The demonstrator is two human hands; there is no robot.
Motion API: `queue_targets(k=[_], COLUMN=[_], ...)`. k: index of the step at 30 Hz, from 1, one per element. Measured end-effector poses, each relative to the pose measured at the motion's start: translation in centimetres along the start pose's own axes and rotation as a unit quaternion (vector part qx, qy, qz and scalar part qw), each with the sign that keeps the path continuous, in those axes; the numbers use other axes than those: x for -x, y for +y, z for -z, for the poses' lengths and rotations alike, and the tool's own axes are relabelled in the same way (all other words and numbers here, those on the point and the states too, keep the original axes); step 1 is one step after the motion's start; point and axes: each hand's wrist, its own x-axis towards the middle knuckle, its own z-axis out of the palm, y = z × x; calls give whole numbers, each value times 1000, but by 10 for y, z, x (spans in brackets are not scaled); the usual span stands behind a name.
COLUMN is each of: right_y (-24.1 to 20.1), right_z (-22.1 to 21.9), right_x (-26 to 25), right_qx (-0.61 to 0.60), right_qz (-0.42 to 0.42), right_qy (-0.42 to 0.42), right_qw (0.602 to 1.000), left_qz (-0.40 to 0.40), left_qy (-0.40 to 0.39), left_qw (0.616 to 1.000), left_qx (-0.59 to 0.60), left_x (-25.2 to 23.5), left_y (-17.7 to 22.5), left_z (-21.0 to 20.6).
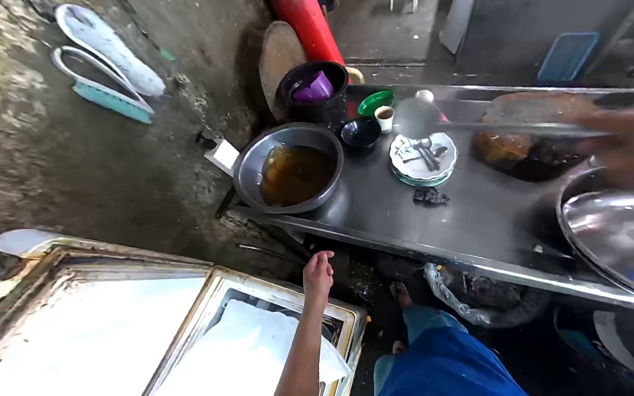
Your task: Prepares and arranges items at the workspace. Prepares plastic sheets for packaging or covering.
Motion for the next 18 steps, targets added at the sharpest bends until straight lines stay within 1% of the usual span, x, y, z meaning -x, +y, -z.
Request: queue_targets(k=[2,4,7,9,10,12,13,14,15,17,18], right_y=[-82,-146,-223,-266,-282,-299,-301,-300,-299,-303,-307], right_z=[-29,-72,-156,-205,-219,-233,-240,-248,-258,-276,-280], right_x=[-46,-100,-174,-210,-224,-253,-269,-284,-295,-300,-296], right_qx=[-12,-9,-27,-44,-52,-49,-44,-37,-25,-29,-43], right_qz=[15,73,162,194,203,203,197,195,203,227,228], right_qy=[-116,-185,-212,-239,-273,-341,-356,-351,-335,-323,-334], right_qw=[993,980,963,950,939,917,912,915,920,918,914], left_qz=[-29,-65,-120,-128,-119,-62,-19,35,101,225,253], left_qy=[37,58,77,56,31,-37,-67,-88,-98,-104,-111], left_qw=[995,976,937,915,909,902,887,858,821,753,742], left_qx=[-85,-199,-318,-380,-398,-425,-457,-506,-554,-610,-610], left_x=[-21,-45,-108,-162,-191,-246,-271,-291,-306,-324,-328], left_y=[20,49,78,82,81,74,68,63,58,56,55], left_z=[3,12,24,28,31,38,43,45,43,25,12])
